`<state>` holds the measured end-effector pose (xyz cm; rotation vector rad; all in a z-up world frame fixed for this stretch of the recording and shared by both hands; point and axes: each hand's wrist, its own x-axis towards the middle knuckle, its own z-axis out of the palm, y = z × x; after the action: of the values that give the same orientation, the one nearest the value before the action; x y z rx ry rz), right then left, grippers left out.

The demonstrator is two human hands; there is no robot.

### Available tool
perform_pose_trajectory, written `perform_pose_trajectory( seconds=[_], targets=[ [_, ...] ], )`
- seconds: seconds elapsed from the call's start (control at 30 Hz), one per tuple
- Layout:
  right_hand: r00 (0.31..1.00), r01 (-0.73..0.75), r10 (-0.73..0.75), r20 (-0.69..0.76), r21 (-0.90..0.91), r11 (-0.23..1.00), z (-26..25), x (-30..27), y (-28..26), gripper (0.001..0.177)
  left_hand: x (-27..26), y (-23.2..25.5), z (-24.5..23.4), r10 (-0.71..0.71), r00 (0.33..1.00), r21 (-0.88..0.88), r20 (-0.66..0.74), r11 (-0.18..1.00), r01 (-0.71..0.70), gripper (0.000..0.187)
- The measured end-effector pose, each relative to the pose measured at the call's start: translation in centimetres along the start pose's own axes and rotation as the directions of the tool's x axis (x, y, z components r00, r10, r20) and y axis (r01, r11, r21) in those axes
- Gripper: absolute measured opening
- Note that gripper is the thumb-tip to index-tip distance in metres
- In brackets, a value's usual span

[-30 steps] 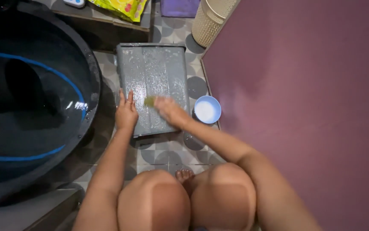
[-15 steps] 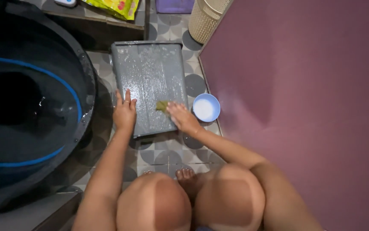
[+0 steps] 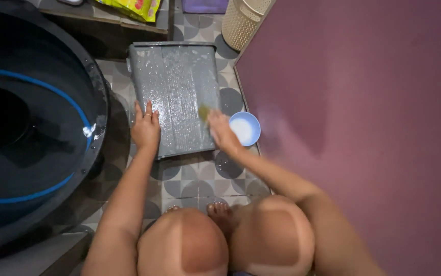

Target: The recorder is scrubbing and rinsing plastic containers and a bin on a bathroom floor using a sponge and water scoop.

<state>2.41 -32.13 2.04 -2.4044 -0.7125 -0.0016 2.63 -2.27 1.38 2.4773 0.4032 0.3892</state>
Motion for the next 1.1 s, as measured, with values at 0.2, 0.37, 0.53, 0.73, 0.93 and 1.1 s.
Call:
perform_pose_trajectory(
  seconds=[0.2, 0.37, 0.53, 0.73, 0.93, 1.1],
  targets=[
    [0.992, 0.109, -0.104, 0.065, -0.078, 0.991, -0.2, -1.7, -2.7, 0.054, 0.1, -1.1, 0.5, 0.032, 0.999, -0.116, -0.007, 0.993, -0.033, 0.041],
    [0.993, 0.089, -0.085, 0.077, -0.049, 0.995, 1.6, 7.5, -3.1, 0.051, 0.9, -3.8, 1.8, 0.050, 0.996, -0.255, 0.077, 0.967, -0.029, 0.042],
    [0.957, 0.250, -0.244, 0.159, -0.019, 0.968, 3.0, 6.8, -7.2, 0.054, 2.7, -7.0, 3.5, 0.025, 0.968, -0.398, 0.249, 0.914, 0.079, 0.048],
    [0.707, 0.632, -0.659, 0.255, 0.189, 0.751, 5.0, 7.0, -8.8, 0.043, 3.8, -8.4, 4.2, -0.031, 0.927, -0.592, 0.373, 0.761, 0.263, 0.050],
    [0.867, 0.419, -0.403, 0.295, 0.011, 0.908, 6.9, 17.9, -8.5, 0.040, 1.5, -11.5, 6.7, -0.179, 0.884, -0.819, 0.431, 0.334, 0.467, 0.043],
    [0.838, 0.471, -0.478, 0.265, 0.091, 0.877, 11.3, 15.6, -8.5, 0.034, 0.6, -12.8, 5.6, -0.142, 0.775, -0.779, 0.615, -0.263, 0.570, 0.076]
  ],
)
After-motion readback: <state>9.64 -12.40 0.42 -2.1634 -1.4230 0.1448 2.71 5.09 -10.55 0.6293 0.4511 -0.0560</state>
